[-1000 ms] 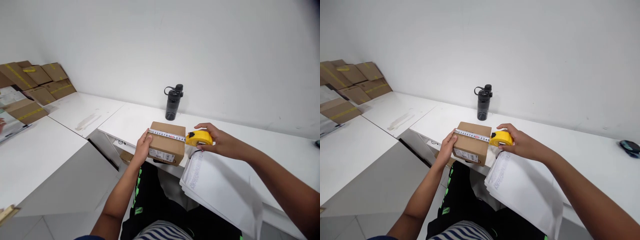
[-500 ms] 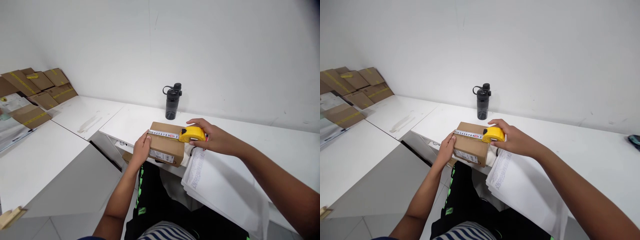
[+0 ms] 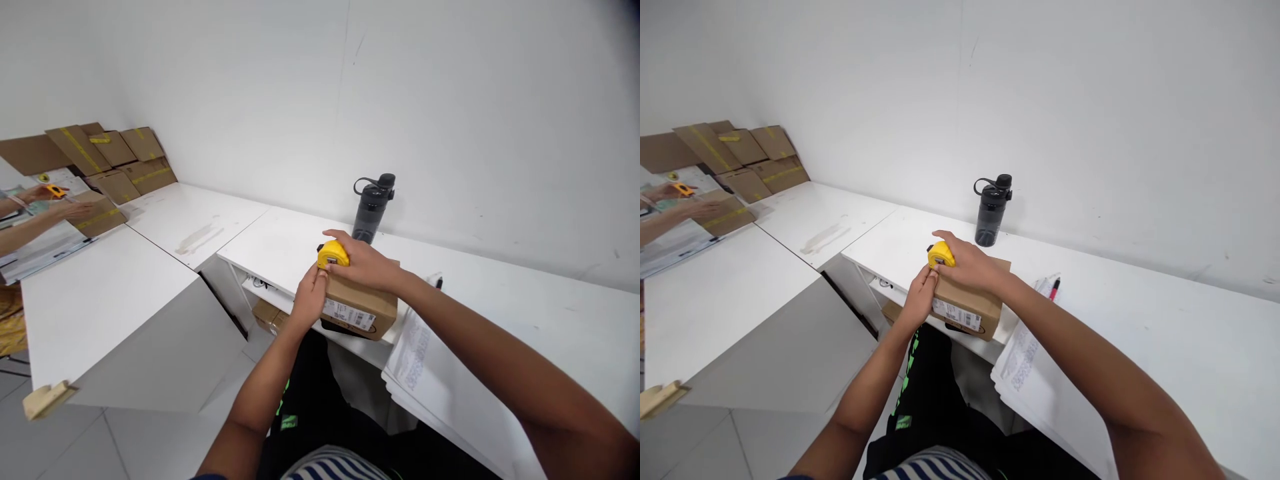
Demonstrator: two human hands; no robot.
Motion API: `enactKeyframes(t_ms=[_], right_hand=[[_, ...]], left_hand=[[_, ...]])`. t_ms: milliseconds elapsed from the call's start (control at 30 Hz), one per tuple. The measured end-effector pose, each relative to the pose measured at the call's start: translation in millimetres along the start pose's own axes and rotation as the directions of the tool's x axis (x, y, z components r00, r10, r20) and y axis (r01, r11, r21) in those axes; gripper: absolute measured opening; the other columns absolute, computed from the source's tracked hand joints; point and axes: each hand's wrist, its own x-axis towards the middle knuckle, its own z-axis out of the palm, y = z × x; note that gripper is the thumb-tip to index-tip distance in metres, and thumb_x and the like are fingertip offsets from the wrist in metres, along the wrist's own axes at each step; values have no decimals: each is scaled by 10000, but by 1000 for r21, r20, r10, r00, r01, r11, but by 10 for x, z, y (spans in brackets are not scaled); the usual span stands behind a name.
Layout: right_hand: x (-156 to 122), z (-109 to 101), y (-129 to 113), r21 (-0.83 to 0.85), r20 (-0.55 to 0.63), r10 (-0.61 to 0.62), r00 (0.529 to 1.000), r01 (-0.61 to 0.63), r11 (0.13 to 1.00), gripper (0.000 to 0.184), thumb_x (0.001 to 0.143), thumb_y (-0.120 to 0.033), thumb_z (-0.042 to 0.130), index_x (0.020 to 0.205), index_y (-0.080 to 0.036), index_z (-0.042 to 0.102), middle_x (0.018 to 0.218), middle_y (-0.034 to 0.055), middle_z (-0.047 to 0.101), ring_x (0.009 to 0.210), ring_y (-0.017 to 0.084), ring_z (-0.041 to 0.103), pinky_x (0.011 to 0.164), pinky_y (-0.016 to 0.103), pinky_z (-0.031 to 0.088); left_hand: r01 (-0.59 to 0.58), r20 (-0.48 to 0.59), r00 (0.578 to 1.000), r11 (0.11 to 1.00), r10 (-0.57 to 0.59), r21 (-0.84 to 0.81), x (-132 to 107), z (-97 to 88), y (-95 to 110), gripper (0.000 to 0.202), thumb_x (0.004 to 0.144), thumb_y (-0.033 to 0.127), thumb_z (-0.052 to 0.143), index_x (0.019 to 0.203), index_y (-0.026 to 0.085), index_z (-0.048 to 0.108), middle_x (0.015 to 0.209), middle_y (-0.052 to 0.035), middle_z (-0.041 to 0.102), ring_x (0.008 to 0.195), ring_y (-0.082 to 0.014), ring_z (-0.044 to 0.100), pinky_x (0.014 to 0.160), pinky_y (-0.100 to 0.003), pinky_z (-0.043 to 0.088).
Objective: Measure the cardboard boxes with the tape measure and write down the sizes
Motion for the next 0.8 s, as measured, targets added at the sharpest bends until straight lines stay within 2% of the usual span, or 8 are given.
enactKeyframes(t_ms=[167,267,333,400,500,667,733,800], right_hand=[[-316,-59,73,-17,-179,-13,984,10,1000,686,839,-414,621,1446,-258,341,1175,77,657,951,258,656,794,386,508],[-804,-145,147,-100,-433,-114,894,78,992,698,820,-442,674,1427,-281,368,1254,98,623,1053,283,639,858,416,509],[-1178,-127,189,-159,-597,-217,772,152,976,685,813,-423,692,1413,-297,387,1192,104,636,1016,286,644,851,434,512],[-1526,-18,214,-134,-715,-262,648,241,961,604,861,-413,623,1409,-300,395,1088,104,638,898,265,647,770,433,524],[-1916,234,259,-74,-788,-257,559,328,942,511,923,-453,492,1402,-298,408,952,82,617,751,228,596,651,405,501],[-2123,231,726,-15,-777,-112,619,160,987,561,971,-604,193,1366,-281,425,838,35,591,695,207,571,688,396,481],[-2030,31,1073,25,-711,120,692,-146,989,488,1016,-443,153,1361,-237,429,832,42,612,699,200,591,700,366,476],[-1857,-170,1429,-237,-466,364,807,-510,827,447,1008,-297,231,1382,-193,452,984,103,654,784,221,629,729,359,455]], left_hand=[[-95,-150,981,978,123,185,16,17,27,475,957,351,413,1391,163,459,1406,-158,518,1296,-269,483,1079,-444,374],[-330,-240,860,849,451,412,-160,24,233,483,936,332,471,1378,140,441,1481,-205,404,1404,-293,346,1144,-509,261],[-534,-120,777,748,618,394,-377,78,414,480,921,335,520,1364,166,446,1420,-191,467,1363,-290,397,1136,-507,273],[-614,118,789,774,603,154,-623,204,561,586,896,399,577,1412,200,384,1370,-165,510,1285,-275,477,1089,-462,359],[-294,431,825,929,365,-223,-901,519,616,629,868,518,589,1381,207,399,1281,-139,563,1128,-242,581,962,-376,474],[123,494,867,932,66,-341,-853,1067,369,543,713,530,752,1079,182,552,988,-57,642,884,-187,614,791,-301,498],[133,533,845,954,32,-268,-702,1226,269,528,664,480,801,1037,179,579,961,-42,647,881,-183,609,797,-294,484],[106,566,824,979,12,-175,-538,1355,195,492,660,448,804,1015,177,599,955,-33,645,891,-181,602,809,-289,471]])
